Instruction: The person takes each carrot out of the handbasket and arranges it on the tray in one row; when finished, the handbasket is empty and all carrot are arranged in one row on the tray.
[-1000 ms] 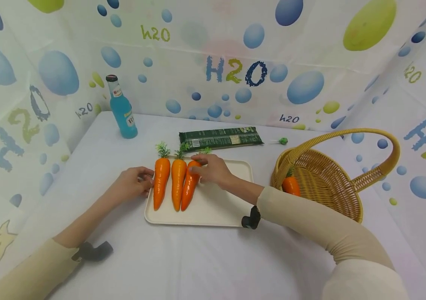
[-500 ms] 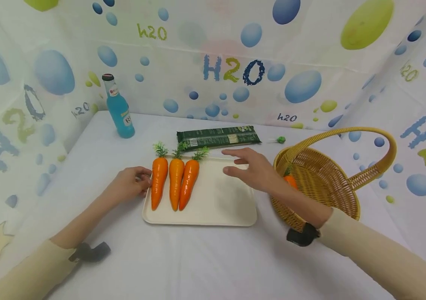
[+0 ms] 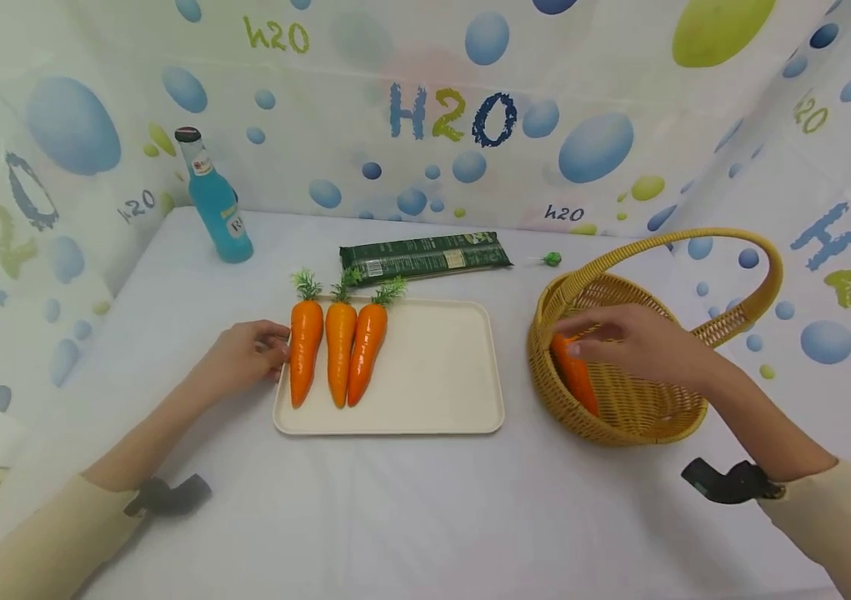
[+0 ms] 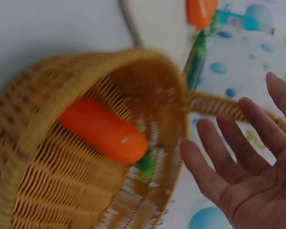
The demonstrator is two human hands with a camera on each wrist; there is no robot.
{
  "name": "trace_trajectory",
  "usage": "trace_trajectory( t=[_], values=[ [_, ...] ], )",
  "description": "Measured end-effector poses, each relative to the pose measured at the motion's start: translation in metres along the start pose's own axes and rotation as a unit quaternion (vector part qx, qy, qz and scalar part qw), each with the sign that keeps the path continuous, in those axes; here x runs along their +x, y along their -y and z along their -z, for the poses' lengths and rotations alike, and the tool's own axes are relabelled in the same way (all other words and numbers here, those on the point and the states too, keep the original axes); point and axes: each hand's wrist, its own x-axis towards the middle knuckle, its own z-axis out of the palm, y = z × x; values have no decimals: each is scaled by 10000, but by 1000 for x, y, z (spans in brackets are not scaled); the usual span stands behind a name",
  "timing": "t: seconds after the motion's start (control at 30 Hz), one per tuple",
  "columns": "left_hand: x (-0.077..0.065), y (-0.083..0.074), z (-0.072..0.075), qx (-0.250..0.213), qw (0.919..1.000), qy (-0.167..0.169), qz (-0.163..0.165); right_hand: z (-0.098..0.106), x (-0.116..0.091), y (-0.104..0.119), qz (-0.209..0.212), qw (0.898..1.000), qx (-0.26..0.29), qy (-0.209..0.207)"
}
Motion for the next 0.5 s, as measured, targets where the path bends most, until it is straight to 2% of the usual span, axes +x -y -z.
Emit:
trace_trajectory(
  t=[0.17, 0.27, 0.37, 0.5],
  values=[
    [-4, -6, 3, -112, 9999, -18, 33, -3, 21, -37, -219, 9991, -361, 84],
    [-7, -10, 3, -196, 9998, -20, 51, -10, 34, -56, -388, 9978, -460, 281],
    [-8, -13, 3, -242, 9997, 1, 41, -16, 44, -67, -527, 9959, -543, 486],
    [-8, -11, 4, -225, 9997, -32, 82, -21, 52, -68, -633, 9937, -704, 594]
  ],
)
